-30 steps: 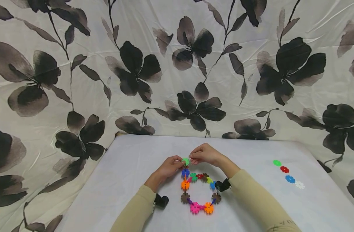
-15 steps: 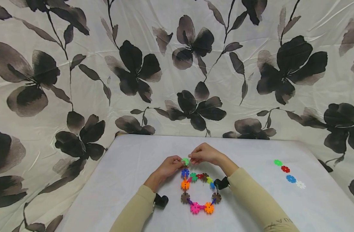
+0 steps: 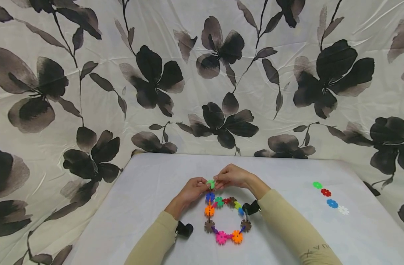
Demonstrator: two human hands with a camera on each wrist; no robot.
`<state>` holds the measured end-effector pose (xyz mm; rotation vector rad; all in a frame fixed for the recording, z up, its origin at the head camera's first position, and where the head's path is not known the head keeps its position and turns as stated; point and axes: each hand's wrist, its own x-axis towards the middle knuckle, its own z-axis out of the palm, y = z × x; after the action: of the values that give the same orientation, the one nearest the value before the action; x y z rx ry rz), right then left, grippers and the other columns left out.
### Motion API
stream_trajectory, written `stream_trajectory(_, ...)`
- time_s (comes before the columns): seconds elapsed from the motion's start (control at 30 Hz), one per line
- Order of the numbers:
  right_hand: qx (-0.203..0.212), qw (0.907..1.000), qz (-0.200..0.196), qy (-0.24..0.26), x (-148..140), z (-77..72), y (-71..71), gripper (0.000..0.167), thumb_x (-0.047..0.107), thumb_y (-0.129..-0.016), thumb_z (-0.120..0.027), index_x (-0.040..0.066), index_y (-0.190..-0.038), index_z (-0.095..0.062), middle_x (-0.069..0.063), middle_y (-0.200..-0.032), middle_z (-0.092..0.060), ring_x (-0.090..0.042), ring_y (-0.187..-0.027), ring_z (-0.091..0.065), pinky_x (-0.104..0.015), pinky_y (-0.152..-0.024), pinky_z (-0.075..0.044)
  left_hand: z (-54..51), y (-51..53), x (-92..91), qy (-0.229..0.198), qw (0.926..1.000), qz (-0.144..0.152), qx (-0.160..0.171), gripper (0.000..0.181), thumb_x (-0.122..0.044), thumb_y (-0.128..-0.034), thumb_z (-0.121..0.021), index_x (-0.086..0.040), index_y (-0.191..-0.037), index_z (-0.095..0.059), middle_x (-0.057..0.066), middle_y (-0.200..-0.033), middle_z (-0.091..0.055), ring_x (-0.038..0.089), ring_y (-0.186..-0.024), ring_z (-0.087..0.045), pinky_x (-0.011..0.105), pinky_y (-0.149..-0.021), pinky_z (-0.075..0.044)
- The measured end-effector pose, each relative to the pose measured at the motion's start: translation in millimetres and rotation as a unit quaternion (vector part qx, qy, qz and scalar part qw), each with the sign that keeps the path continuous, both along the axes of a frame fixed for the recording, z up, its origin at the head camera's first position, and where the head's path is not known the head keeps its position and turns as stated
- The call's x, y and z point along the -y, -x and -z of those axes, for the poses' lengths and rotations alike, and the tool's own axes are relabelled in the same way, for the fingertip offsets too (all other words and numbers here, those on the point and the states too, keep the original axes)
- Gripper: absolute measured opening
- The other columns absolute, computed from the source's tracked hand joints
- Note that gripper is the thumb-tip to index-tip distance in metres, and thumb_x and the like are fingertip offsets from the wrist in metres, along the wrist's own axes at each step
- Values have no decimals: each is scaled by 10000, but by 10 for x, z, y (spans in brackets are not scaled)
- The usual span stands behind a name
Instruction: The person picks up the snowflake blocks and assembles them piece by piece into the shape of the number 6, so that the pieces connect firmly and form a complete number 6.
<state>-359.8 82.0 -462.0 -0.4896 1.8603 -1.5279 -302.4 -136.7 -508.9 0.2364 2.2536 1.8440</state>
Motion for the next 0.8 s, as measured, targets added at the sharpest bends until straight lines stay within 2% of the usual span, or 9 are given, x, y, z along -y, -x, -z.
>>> stream_trajectory(0.2, 141, 9996, -32, 227, 49, 10, 10, 258, 30, -1038, -566, -191, -1127, -665, -136, -893, -761, -174, -798, -739, -325, -783, -599, -13, -21, 6, 6, 9999, -104, -96, 114, -67, -1031, -589, 40, -996, -606, 197, -981, -766, 135, -895, -699, 258, -850, -471)
stream_trajectory(0.4, 230, 9995, -31, 205, 58, 17, 0, 254, 26, -1033, -575, -195, -1125, -661, -126, -878, -759, -161, -788, -732, -329, -792, -599, -20, -32, -16, 39, 9999, -75, -86, 119, -73, -1027, -592, 42, -1001, -612, 204, -994, -764, 199, -950, -724, 302, -915, -479)
stream_trajectory(0.47, 135, 9999, 11, 89, 42, 17, -5, 259, 56, -1032, -593, -169, -1128, -680, -116, -871, -754, -155, -774, -718, -331, -797, -597, -28, -22, -20, 152, 9998, -99, -41, 138, -95, -1031, -597, 39, -1004, -617, 191, -989, -768, 190, -934, -713, 308, -900, -482)
stream_trajectory(0.57, -227, 9994, 110, -240, 3, -2, -31, 292, 155, -1032, -627, -110, -1117, -716, -91, -846, -729, -155, -753, -689, -333, -797, -593, -46, 8, -26, 420, 9990, -156, 84, 166, -142, -1033, -610, 22, -1016, -634, 156, -985, -774, 154, -909, -680, 308, -886, -469)
stream_trajectory(0.63, -683, 9960, 203, -539, -58, -39, -66, 330, 223, -1033, -634, -85, -1106, -726, -96, -831, -710, -160, -741, -671, -325, -772, -588, -57, 18, -33, 601, 9979, -188, 152, 179, -172, -1031, -622, 5, -1021, -640, 134, -989, -777, 144, -915, -677, 322, -902, -460)
stream_trajectory(0.7, -1215, 9885, 302, -849, -155, -90, -113, 359, 259, -1035, -627, -81, -1106, -721, -128, -835, -706, -170, -743, -668, -318, -743, -583, -58, 21, -34, 723, 9970, -207, 180, 189, -199, -1028, -632, -10, -1030, -643, 118, -1002, -778, 153, -943, -682, 352, -939, -447)
stream_trajectory(0.8, -1992, 9698, 496, -1316, -369, -162, -208, 354, 252, -1034, -623, -77, -1130, -710, -174, -881, -720, -194, -759, -667, -311, -698, -563, -45, 9, -21, 842, 9961, -201, 164, 202, -220, -1024, -643, -19, -1051, -639, 109, -1020, -777, 167, -981, -685, 387, -955, -437)
